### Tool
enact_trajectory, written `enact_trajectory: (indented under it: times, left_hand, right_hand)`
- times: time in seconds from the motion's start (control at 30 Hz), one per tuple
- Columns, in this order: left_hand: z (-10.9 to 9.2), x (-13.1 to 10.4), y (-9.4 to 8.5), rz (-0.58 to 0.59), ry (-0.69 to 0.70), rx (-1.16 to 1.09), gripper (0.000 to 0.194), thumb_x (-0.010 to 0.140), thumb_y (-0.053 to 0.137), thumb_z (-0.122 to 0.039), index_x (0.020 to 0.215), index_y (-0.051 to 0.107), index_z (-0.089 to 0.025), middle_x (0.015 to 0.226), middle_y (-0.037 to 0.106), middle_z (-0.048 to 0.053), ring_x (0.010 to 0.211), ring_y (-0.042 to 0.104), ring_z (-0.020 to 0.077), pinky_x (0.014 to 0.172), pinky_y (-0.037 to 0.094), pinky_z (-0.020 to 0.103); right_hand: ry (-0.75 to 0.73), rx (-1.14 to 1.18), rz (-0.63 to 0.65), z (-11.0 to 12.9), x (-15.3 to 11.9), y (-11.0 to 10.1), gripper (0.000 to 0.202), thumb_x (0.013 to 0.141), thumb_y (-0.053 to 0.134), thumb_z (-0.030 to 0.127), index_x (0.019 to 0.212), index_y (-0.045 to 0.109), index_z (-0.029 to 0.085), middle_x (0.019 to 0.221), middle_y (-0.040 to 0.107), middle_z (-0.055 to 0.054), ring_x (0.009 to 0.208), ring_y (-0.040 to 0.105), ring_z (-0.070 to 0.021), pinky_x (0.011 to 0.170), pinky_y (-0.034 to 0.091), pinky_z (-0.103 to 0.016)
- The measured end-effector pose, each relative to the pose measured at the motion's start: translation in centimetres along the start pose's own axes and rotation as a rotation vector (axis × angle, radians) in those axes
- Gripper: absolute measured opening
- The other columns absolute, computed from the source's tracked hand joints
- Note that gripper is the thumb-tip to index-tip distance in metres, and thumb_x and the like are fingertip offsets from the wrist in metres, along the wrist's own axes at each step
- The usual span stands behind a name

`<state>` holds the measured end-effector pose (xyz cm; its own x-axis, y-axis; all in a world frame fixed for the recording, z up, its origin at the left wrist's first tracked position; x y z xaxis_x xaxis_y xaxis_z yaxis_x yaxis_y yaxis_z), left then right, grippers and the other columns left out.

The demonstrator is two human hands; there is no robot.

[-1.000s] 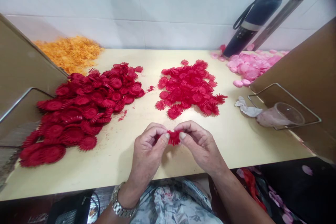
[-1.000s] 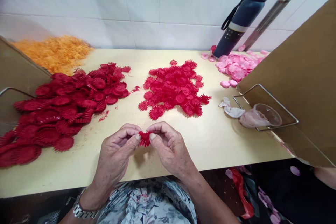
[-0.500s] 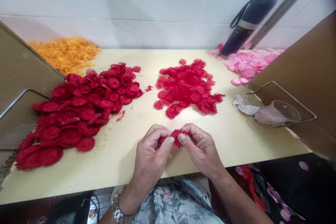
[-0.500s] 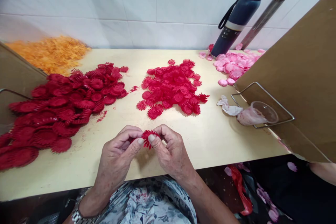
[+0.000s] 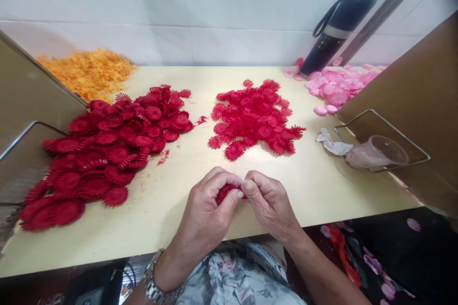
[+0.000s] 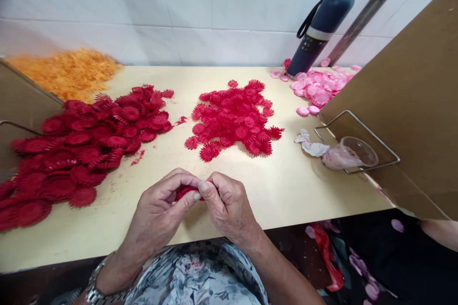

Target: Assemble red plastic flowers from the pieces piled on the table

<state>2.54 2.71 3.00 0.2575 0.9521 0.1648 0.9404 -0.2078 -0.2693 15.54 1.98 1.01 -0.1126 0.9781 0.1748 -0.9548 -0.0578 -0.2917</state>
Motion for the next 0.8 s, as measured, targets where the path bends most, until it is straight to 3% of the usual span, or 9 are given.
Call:
enact_trajectory:
  times: [0.17,0.3,0.57,0.63,0.73,0.77,0.8]
  left_hand:
    - [0.4,0.0,0.1,-0.035,-0.036,-0.009,0.014,0.077,0.052,-0.009,0.067,0.054,-0.018,0.066,0.051,-0.002,0.062,0.049,0.0107,0.057,0.038,0.023]
    - [0.5,0.0,0.0,-0.06,-0.082,-0.13,0.013,0.077,0.053,-0.011,0.065,0.055,-0.017,0.066,0.05,-0.002,0.062,0.048,0.0109,0.056,0.038,0.022]
    - [0.8,-0.7,0.1,-0.17,-0.167,-0.288,0.011,0.078,0.055,-0.015,0.067,0.054,-0.018,0.065,0.047,-0.003,0.057,0.042,0.0096,0.051,0.033,0.022]
    - [1.0,-0.5,-0.7,-0.257,-0.158,-0.268,0.011,0.078,0.055,-0.015,0.067,0.054,-0.018,0.063,0.047,-0.003,0.056,0.04,0.0101,0.05,0.032,0.023]
    - [1.6,-0.1,-2.4,-0.507,-0.094,-0.286,0.011,0.076,0.057,-0.012,0.068,0.053,-0.02,0.061,0.047,-0.004,0.052,0.037,0.0098,0.046,0.029,0.023]
    - [1.8,0.0,-2.7,-0.548,-0.076,-0.281,0.011,0.074,0.058,-0.011,0.069,0.054,-0.02,0.06,0.046,-0.004,0.051,0.038,0.0096,0.046,0.028,0.022]
    - [2.0,0.1,-2.7,-0.501,-0.092,-0.299,0.01,0.074,0.059,-0.011,0.071,0.055,-0.02,0.06,0.047,-0.004,0.052,0.039,0.0095,0.046,0.029,0.022]
  right_hand:
    - [0.054,0.173,0.072,-0.1,-0.2,-0.3,0.031,0.087,0.045,0.042,0.069,0.047,0.018,0.061,0.042,0.003,0.056,0.038,-0.0096,0.052,0.031,-0.022]
    - [0.022,0.265,0.135,0.0,-0.5,-0.6,0.021,0.085,0.052,0.037,0.075,0.05,0.018,0.07,0.047,0.001,0.065,0.043,-0.0111,0.06,0.036,-0.024]
    - [-0.049,0.321,0.065,-0.1,-0.7,0.0,0.023,0.083,0.057,0.03,0.065,0.047,0.018,0.063,0.045,0.003,0.059,0.041,-0.0107,0.055,0.033,-0.025]
    - [-0.042,0.389,0.053,-0.1,-0.8,-0.3,0.024,0.084,0.055,0.032,0.066,0.047,0.019,0.064,0.045,0.002,0.059,0.042,-0.0115,0.054,0.034,-0.025]
    - [-0.032,0.466,-0.05,-0.4,-0.9,-1.3,0.027,0.085,0.053,0.037,0.066,0.047,0.019,0.063,0.044,0.001,0.058,0.043,-0.0126,0.052,0.034,-0.026]
    - [-0.024,0.47,-0.071,-0.5,-0.9,-1.6,0.027,0.085,0.052,0.038,0.066,0.047,0.019,0.063,0.044,0.001,0.058,0.043,-0.0126,0.052,0.034,-0.026]
    - [-0.01,0.467,-0.068,-0.6,-0.8,-1.7,0.026,0.085,0.053,0.038,0.068,0.049,0.019,0.064,0.045,0.001,0.059,0.043,-0.0123,0.053,0.034,-0.026]
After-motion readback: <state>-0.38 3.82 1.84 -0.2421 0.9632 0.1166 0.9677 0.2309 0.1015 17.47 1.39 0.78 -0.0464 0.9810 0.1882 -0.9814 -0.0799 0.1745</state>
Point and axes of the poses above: each hand's wrist, its own x-axis towards the middle knuckle, its own y-axis out of the palm, z = x × y, the point moved 2 cm from there along x, towards the middle knuckle
